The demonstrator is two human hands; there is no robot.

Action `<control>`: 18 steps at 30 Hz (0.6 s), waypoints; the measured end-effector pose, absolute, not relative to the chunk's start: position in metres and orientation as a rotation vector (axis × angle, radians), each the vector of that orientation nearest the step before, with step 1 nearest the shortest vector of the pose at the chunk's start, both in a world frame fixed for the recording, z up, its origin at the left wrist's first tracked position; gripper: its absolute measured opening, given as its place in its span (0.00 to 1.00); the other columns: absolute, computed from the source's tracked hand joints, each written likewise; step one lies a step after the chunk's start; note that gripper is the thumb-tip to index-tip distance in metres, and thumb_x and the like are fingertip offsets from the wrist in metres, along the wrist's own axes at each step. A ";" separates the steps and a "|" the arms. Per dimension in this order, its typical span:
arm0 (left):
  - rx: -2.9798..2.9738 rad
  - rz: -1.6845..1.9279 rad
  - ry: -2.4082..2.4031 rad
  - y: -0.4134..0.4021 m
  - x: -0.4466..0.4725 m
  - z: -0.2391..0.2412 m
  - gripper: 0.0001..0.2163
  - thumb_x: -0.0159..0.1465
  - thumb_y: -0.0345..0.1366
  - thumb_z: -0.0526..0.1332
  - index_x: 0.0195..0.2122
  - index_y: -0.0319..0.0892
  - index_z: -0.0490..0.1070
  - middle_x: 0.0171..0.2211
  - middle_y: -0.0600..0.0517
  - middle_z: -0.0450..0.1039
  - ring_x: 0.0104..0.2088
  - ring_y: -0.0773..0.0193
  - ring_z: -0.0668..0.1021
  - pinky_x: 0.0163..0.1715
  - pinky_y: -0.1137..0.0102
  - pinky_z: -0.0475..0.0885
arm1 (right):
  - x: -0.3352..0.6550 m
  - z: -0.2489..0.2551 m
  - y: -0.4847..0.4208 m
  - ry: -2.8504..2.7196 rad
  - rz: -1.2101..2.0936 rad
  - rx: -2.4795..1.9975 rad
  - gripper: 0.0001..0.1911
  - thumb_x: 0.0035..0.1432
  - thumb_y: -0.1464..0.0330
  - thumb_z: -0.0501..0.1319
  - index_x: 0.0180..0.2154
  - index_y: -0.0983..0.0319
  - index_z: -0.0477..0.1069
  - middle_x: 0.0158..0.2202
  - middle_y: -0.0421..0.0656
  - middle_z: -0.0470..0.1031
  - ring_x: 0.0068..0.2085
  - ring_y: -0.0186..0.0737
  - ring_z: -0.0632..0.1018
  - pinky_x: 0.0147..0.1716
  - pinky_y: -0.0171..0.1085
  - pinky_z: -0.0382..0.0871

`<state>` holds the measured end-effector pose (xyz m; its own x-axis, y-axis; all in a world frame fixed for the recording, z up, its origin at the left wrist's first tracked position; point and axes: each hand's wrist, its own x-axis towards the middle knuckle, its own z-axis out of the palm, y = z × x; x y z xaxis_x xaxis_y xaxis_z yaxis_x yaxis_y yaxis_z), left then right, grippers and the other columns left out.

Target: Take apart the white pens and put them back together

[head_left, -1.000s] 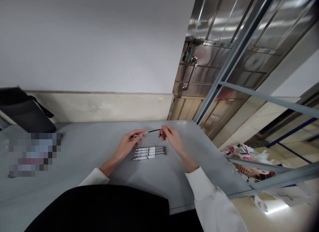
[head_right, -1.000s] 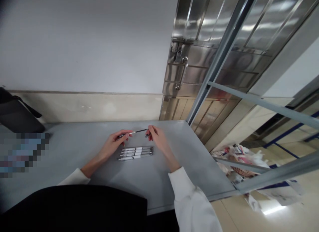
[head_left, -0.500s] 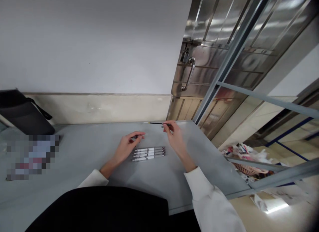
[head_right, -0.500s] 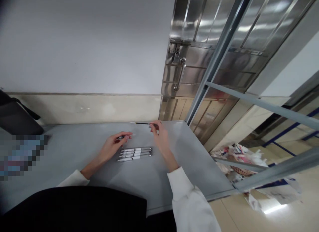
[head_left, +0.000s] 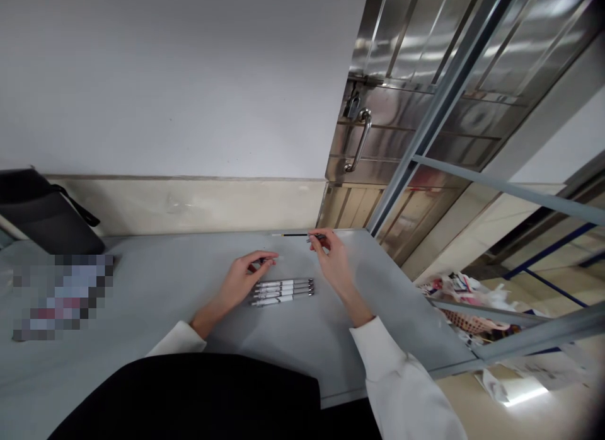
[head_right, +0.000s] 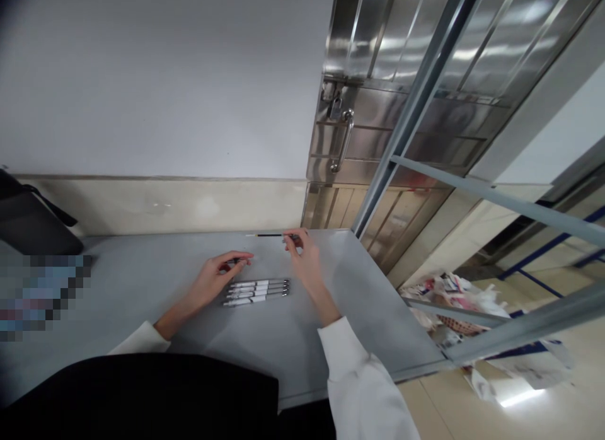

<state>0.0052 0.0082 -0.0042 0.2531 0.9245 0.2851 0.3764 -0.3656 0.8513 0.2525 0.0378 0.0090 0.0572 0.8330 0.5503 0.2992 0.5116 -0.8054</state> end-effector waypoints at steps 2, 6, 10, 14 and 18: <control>1.879 1.067 1.183 0.008 0.005 -0.004 0.14 0.71 0.46 0.60 0.51 0.50 0.80 0.47 0.51 0.84 0.46 0.56 0.82 0.36 0.68 0.70 | 0.252 0.009 0.038 -1.507 0.532 -1.028 0.13 0.67 0.55 0.61 0.42 0.58 0.75 0.40 0.44 0.76 0.34 0.40 0.78 0.39 0.42 0.75; 1.882 1.071 1.180 0.008 0.005 -0.003 0.14 0.71 0.45 0.59 0.51 0.50 0.80 0.47 0.51 0.84 0.47 0.56 0.82 0.36 0.68 0.71 | 0.252 0.011 0.037 -1.497 0.522 -1.037 0.14 0.67 0.54 0.61 0.42 0.58 0.75 0.40 0.44 0.77 0.33 0.40 0.79 0.37 0.41 0.74; 1.883 1.064 1.179 0.008 0.005 -0.004 0.13 0.71 0.45 0.59 0.51 0.50 0.80 0.47 0.52 0.84 0.47 0.56 0.82 0.36 0.68 0.71 | 0.252 0.012 0.037 -1.500 0.507 -1.045 0.15 0.67 0.53 0.60 0.42 0.57 0.75 0.39 0.45 0.77 0.32 0.41 0.78 0.37 0.43 0.74; 1.866 1.073 1.172 0.008 0.006 -0.004 0.13 0.71 0.45 0.60 0.51 0.49 0.80 0.47 0.52 0.84 0.47 0.56 0.82 0.36 0.69 0.70 | 0.253 0.011 0.037 -1.501 0.512 -1.049 0.15 0.67 0.52 0.60 0.41 0.56 0.75 0.38 0.46 0.76 0.33 0.43 0.78 0.36 0.43 0.74; 1.872 1.061 1.175 0.009 0.005 -0.006 0.13 0.71 0.44 0.60 0.51 0.50 0.80 0.48 0.52 0.84 0.47 0.56 0.82 0.36 0.68 0.70 | 0.252 0.014 0.035 -1.516 0.490 -1.035 0.17 0.67 0.52 0.59 0.36 0.58 0.75 0.36 0.44 0.74 0.31 0.40 0.77 0.34 0.41 0.73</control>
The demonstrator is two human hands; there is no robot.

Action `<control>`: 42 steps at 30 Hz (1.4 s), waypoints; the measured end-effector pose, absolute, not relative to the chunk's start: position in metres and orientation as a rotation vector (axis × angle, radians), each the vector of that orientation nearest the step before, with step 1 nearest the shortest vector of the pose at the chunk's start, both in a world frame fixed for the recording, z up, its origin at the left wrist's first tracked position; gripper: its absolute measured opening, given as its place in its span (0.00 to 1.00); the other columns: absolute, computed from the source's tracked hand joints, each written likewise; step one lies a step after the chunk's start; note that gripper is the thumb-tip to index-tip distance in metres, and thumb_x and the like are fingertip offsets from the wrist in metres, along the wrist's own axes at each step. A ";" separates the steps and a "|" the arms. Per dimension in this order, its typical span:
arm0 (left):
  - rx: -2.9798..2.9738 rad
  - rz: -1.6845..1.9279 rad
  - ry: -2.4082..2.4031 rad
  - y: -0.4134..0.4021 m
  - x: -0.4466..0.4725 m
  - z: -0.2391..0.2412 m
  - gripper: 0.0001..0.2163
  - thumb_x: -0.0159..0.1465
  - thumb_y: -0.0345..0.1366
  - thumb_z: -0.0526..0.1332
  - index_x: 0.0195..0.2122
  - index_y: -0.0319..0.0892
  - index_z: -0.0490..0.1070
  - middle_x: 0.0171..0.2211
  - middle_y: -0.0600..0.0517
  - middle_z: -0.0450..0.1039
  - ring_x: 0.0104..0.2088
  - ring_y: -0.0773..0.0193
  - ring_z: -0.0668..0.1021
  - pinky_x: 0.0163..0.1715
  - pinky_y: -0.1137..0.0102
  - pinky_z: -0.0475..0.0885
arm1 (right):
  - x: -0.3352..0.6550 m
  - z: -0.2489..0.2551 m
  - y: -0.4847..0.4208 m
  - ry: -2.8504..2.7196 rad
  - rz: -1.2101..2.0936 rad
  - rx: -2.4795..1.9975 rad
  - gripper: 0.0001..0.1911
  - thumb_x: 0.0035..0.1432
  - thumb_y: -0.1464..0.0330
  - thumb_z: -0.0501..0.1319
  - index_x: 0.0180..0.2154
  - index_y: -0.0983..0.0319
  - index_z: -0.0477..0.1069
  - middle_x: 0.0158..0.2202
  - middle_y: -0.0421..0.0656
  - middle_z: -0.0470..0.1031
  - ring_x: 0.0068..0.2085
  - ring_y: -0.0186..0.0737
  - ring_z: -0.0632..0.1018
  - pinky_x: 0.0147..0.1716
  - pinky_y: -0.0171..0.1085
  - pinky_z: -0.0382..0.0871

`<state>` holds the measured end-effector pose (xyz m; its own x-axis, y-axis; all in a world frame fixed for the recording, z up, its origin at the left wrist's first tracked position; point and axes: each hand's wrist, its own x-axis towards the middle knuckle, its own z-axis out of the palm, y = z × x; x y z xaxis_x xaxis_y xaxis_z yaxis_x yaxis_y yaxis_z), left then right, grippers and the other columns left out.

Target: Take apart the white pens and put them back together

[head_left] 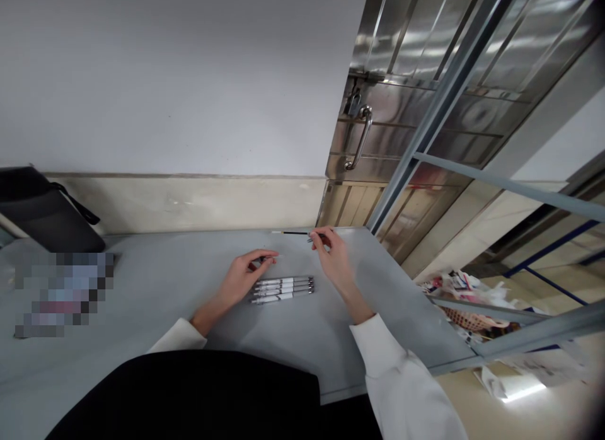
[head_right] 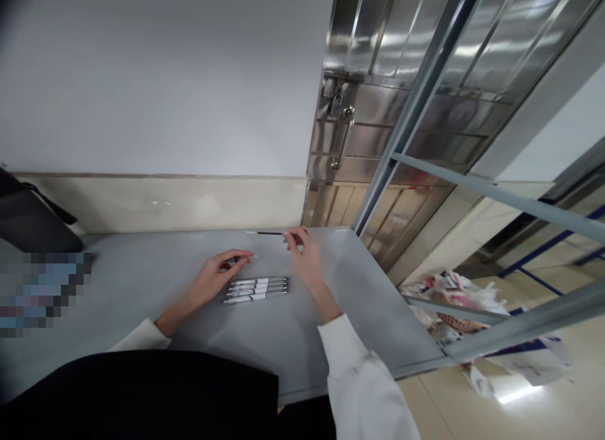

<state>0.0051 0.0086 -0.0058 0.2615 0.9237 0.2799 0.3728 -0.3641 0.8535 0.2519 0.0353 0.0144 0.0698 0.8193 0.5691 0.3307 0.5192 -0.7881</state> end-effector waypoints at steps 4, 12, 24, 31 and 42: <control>1.867 1.066 1.170 0.008 0.005 -0.006 0.14 0.71 0.45 0.60 0.51 0.49 0.80 0.48 0.51 0.84 0.48 0.55 0.82 0.36 0.68 0.71 | 0.252 0.016 0.034 -1.509 0.502 -1.055 0.20 0.69 0.52 0.58 0.31 0.57 0.73 0.34 0.44 0.73 0.29 0.39 0.74 0.31 0.41 0.69; 1.867 1.053 1.197 0.008 0.005 -0.005 0.14 0.70 0.46 0.60 0.51 0.49 0.80 0.48 0.51 0.84 0.44 0.56 0.82 0.34 0.68 0.71 | 0.254 0.013 0.037 -1.435 0.587 -1.092 0.29 0.68 0.45 0.54 0.23 0.57 0.67 0.25 0.43 0.72 0.25 0.40 0.70 0.29 0.40 0.65; 1.891 1.050 1.171 0.008 0.005 -0.004 0.14 0.71 0.45 0.60 0.51 0.50 0.80 0.46 0.52 0.84 0.45 0.57 0.83 0.35 0.68 0.71 | 0.255 0.018 0.034 -1.351 0.606 -1.088 0.28 0.69 0.47 0.54 0.22 0.57 0.67 0.22 0.41 0.69 0.27 0.41 0.72 0.31 0.41 0.66; 1.893 1.039 1.185 0.007 0.005 -0.004 0.14 0.71 0.45 0.59 0.51 0.50 0.80 0.47 0.52 0.84 0.43 0.57 0.82 0.35 0.68 0.71 | 0.257 0.013 0.039 -1.364 0.582 -1.073 0.19 0.66 0.49 0.59 0.35 0.57 0.73 0.35 0.45 0.78 0.33 0.43 0.77 0.37 0.42 0.72; 1.892 1.043 1.181 0.007 0.006 -0.003 0.14 0.71 0.46 0.60 0.51 0.50 0.81 0.47 0.51 0.84 0.44 0.57 0.82 0.35 0.68 0.72 | 0.258 0.007 0.045 -1.407 0.535 -1.095 0.15 0.62 0.52 0.63 0.41 0.55 0.74 0.40 0.48 0.79 0.38 0.48 0.80 0.42 0.47 0.76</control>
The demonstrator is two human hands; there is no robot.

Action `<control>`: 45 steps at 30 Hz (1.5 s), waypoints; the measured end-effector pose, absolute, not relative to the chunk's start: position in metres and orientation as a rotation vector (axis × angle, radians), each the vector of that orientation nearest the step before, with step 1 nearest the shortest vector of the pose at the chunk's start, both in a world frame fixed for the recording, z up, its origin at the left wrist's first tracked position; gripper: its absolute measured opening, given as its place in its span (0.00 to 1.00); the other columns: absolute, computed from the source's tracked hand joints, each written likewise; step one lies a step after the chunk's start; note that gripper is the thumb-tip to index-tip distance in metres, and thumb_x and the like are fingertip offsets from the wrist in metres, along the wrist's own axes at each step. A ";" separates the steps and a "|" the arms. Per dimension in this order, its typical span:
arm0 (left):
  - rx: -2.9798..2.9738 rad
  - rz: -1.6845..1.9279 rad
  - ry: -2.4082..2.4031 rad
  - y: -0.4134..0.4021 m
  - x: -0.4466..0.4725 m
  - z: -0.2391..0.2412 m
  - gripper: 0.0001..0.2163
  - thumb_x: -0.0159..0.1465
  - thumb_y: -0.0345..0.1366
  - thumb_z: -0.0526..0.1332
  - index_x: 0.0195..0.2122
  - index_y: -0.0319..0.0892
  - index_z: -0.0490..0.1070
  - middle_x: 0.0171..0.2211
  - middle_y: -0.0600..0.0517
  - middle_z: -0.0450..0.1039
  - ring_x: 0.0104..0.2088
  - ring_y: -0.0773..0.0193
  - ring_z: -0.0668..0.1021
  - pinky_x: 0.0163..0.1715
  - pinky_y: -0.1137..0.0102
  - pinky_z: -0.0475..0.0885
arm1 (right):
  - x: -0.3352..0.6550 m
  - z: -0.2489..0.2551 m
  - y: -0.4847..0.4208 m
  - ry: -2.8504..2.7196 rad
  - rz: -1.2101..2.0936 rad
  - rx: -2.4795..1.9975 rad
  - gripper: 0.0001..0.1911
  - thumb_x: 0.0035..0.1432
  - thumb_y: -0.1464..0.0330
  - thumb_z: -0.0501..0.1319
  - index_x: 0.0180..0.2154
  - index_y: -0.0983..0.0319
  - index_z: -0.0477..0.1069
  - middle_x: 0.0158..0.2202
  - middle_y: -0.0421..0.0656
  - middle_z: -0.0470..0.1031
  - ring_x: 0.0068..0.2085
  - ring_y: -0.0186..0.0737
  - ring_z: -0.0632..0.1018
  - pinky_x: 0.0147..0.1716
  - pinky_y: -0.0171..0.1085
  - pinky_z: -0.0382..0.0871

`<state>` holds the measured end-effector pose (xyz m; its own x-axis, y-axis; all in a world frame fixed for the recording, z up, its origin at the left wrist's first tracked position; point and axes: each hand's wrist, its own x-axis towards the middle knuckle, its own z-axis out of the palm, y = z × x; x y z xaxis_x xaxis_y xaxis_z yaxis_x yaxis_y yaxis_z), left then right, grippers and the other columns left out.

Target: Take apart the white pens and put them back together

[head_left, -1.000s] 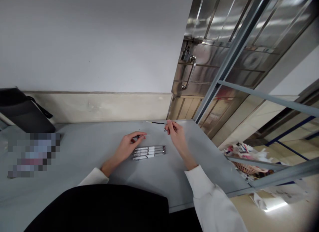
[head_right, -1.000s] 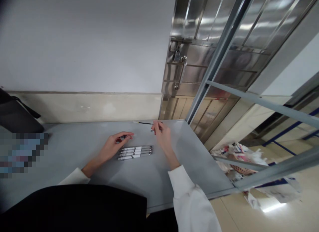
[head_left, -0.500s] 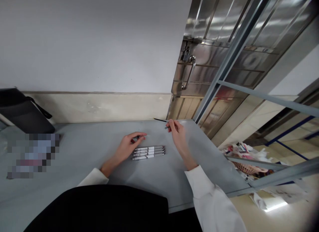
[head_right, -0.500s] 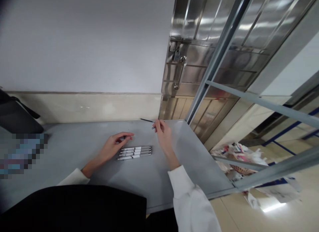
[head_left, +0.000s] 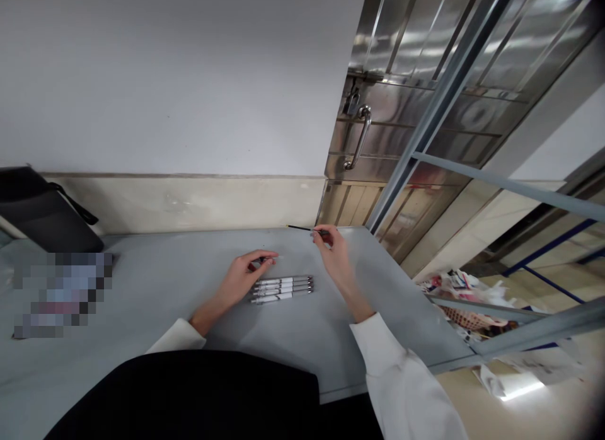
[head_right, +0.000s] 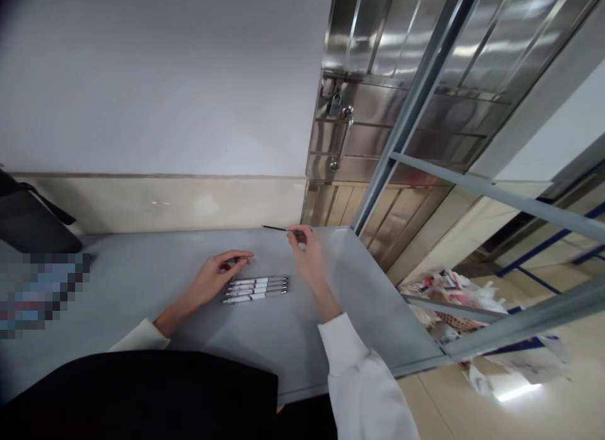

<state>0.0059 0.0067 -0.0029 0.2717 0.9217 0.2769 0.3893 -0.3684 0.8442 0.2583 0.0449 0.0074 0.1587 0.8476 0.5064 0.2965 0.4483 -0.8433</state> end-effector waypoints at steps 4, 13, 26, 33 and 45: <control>1.890 1.049 1.178 0.007 0.005 -0.004 0.14 0.70 0.46 0.60 0.51 0.50 0.81 0.47 0.51 0.84 0.44 0.56 0.82 0.35 0.68 0.72 | 0.258 0.007 0.045 -1.420 0.524 -1.093 0.14 0.63 0.53 0.63 0.40 0.55 0.74 0.40 0.47 0.79 0.38 0.47 0.80 0.43 0.47 0.76; 1.878 1.044 1.172 0.007 0.005 -0.004 0.15 0.70 0.47 0.60 0.51 0.49 0.80 0.48 0.50 0.84 0.46 0.54 0.83 0.36 0.67 0.73 | 0.256 0.010 0.041 -1.452 0.503 -1.123 0.17 0.65 0.50 0.60 0.36 0.56 0.72 0.35 0.45 0.76 0.35 0.45 0.79 0.39 0.45 0.73; 1.883 1.056 1.169 0.008 0.005 -0.005 0.14 0.70 0.46 0.60 0.50 0.50 0.80 0.48 0.51 0.84 0.46 0.56 0.83 0.36 0.68 0.72 | 0.258 0.010 0.040 -1.403 0.546 -1.088 0.24 0.70 0.49 0.54 0.27 0.56 0.68 0.30 0.44 0.74 0.31 0.43 0.76 0.35 0.42 0.71; 1.810 1.064 1.175 0.007 0.004 -0.002 0.15 0.70 0.47 0.60 0.51 0.49 0.80 0.46 0.49 0.84 0.44 0.56 0.82 0.34 0.68 0.72 | 0.260 0.012 0.041 -1.350 0.528 -1.101 0.29 0.69 0.45 0.51 0.23 0.55 0.64 0.25 0.44 0.71 0.36 0.48 0.78 0.36 0.44 0.71; 1.524 1.294 1.128 0.018 0.000 -0.001 0.15 0.67 0.47 0.62 0.49 0.44 0.76 0.43 0.47 0.81 0.37 0.60 0.78 0.30 0.70 0.72 | 0.260 0.002 0.050 -1.410 0.585 -1.089 0.20 0.63 0.46 0.61 0.36 0.56 0.74 0.35 0.45 0.77 0.33 0.44 0.79 0.34 0.43 0.74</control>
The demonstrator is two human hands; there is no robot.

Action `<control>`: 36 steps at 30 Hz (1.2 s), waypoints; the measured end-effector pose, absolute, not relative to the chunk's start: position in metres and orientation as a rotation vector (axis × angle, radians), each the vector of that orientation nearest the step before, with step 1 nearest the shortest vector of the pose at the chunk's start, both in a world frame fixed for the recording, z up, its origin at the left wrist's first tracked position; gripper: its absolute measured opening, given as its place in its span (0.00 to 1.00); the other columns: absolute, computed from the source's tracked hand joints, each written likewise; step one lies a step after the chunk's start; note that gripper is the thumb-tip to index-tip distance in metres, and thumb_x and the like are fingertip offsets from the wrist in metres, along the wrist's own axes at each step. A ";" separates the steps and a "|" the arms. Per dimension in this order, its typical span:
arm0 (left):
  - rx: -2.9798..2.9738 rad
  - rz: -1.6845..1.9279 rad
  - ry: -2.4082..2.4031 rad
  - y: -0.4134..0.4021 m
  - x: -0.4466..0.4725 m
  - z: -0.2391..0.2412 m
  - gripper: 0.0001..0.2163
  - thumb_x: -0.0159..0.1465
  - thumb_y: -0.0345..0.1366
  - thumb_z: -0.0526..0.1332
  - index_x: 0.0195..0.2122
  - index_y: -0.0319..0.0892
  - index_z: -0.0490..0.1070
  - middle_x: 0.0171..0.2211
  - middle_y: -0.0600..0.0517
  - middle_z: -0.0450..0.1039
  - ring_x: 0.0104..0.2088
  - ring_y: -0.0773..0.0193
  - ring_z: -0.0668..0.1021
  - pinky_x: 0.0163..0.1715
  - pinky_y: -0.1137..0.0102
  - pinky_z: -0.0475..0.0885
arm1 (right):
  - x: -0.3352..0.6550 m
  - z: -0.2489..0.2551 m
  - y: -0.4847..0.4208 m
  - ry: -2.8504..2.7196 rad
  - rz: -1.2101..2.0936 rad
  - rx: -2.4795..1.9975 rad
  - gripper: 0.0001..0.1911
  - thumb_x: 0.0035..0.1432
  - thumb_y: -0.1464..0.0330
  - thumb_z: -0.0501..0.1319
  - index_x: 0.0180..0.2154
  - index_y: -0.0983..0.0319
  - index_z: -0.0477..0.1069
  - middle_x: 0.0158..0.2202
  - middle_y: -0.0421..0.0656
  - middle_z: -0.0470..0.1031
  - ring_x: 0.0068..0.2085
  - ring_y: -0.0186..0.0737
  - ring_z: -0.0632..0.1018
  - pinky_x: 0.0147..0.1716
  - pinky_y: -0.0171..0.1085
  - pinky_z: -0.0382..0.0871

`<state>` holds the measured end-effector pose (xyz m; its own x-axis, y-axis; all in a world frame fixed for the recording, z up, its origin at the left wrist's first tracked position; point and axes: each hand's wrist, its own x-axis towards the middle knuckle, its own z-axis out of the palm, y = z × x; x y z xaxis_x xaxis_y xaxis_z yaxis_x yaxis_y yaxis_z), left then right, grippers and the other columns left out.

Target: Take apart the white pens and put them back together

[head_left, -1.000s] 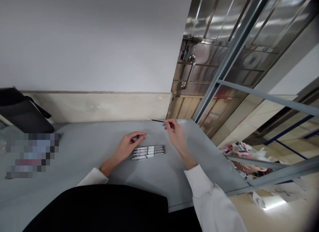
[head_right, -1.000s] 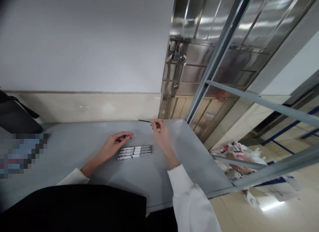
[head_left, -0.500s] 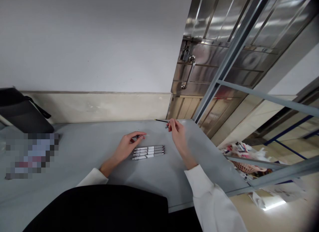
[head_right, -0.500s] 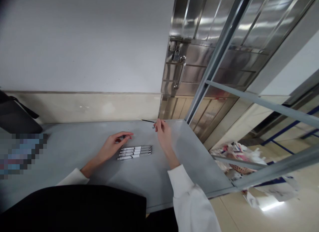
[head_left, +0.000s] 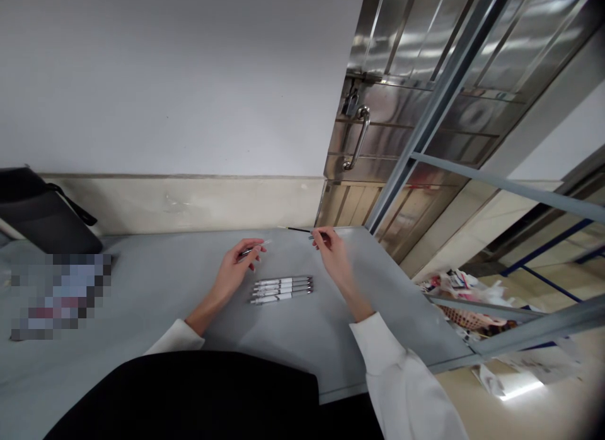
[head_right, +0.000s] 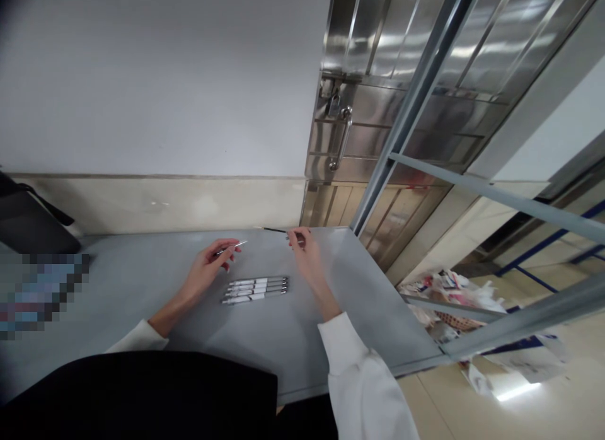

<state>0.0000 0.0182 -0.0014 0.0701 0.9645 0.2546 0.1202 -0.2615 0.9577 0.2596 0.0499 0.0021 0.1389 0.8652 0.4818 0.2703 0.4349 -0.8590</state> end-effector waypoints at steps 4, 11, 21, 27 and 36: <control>1.519 1.300 1.165 0.018 0.000 0.000 0.14 0.67 0.48 0.61 0.47 0.45 0.76 0.43 0.47 0.81 0.37 0.60 0.78 0.30 0.69 0.73 | 0.259 0.002 0.050 -1.445 0.606 -1.090 0.19 0.61 0.46 0.62 0.37 0.54 0.74 0.37 0.45 0.79 0.34 0.45 0.80 0.35 0.45 0.76; 1.543 1.275 1.172 0.017 0.000 0.000 0.15 0.67 0.49 0.60 0.47 0.46 0.76 0.43 0.47 0.81 0.38 0.59 0.78 0.31 0.67 0.74 | 0.257 0.001 0.049 -1.478 0.652 -1.072 0.13 0.60 0.53 0.65 0.39 0.54 0.76 0.37 0.44 0.80 0.34 0.44 0.81 0.36 0.44 0.77; 1.454 1.302 1.110 0.018 0.000 -0.001 0.15 0.65 0.48 0.64 0.46 0.44 0.78 0.42 0.47 0.80 0.37 0.59 0.76 0.31 0.69 0.71 | 0.259 0.001 0.050 -1.477 0.666 -1.075 0.14 0.61 0.53 0.64 0.40 0.55 0.75 0.37 0.45 0.79 0.35 0.45 0.80 0.37 0.44 0.76; 1.479 1.263 1.097 0.018 0.000 -0.002 0.14 0.66 0.47 0.63 0.46 0.45 0.78 0.42 0.47 0.79 0.37 0.60 0.76 0.31 0.69 0.72 | 0.258 0.002 0.047 -1.524 0.680 -1.072 0.12 0.62 0.54 0.63 0.40 0.54 0.75 0.36 0.45 0.79 0.35 0.47 0.80 0.38 0.46 0.76; 1.445 1.295 1.119 0.018 -0.001 -0.001 0.14 0.65 0.47 0.64 0.45 0.45 0.78 0.41 0.47 0.80 0.37 0.60 0.76 0.31 0.69 0.72 | 0.259 0.004 0.048 -1.511 0.695 -1.064 0.13 0.61 0.53 0.63 0.40 0.55 0.74 0.37 0.45 0.79 0.35 0.46 0.80 0.38 0.45 0.76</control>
<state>-0.0009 0.0179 -0.0009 0.0538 0.9757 0.2122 0.0687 -0.2156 0.9741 0.2586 0.0477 0.0036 0.0121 0.8979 0.4400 0.2505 0.4233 -0.8707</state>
